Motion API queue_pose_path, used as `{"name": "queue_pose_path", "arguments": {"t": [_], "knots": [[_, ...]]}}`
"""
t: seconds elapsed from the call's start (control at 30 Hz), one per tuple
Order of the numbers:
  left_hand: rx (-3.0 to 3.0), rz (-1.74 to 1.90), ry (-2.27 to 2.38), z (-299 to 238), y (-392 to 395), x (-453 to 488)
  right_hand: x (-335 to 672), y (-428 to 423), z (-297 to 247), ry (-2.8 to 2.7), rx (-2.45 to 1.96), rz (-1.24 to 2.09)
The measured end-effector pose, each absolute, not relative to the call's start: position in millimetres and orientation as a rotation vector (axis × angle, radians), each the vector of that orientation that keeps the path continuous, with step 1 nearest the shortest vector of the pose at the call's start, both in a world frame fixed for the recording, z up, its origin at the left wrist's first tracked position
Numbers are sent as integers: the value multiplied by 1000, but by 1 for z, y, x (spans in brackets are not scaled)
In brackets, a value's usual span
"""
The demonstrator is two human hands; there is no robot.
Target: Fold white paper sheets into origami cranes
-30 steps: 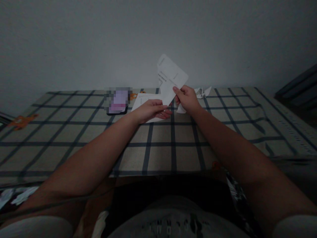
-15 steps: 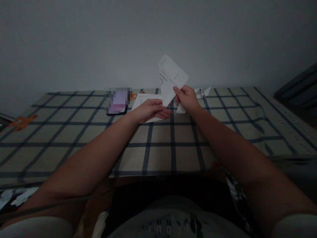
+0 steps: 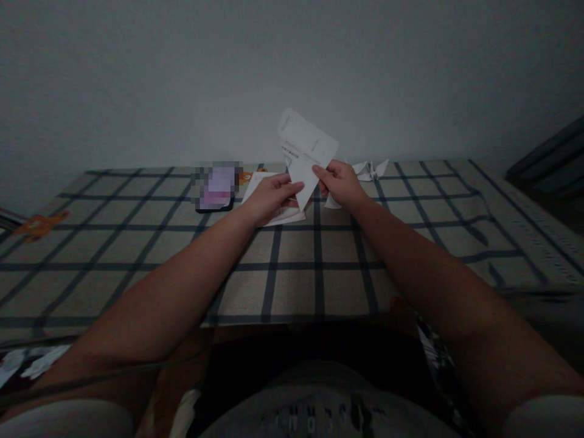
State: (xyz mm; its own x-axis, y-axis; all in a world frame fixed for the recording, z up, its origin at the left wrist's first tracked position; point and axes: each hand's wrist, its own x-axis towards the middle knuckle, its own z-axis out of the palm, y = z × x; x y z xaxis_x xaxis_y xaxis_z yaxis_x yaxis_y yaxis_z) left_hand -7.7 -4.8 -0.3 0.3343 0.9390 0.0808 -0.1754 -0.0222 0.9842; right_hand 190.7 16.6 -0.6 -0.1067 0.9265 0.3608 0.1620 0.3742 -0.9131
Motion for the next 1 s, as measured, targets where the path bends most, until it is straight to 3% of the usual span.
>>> {"name": "queue_pose_path", "arguments": {"t": [1.0], "knots": [[1151,1041,785,10,-8,-8,192,19,1,-1460,-1033,927]]}}
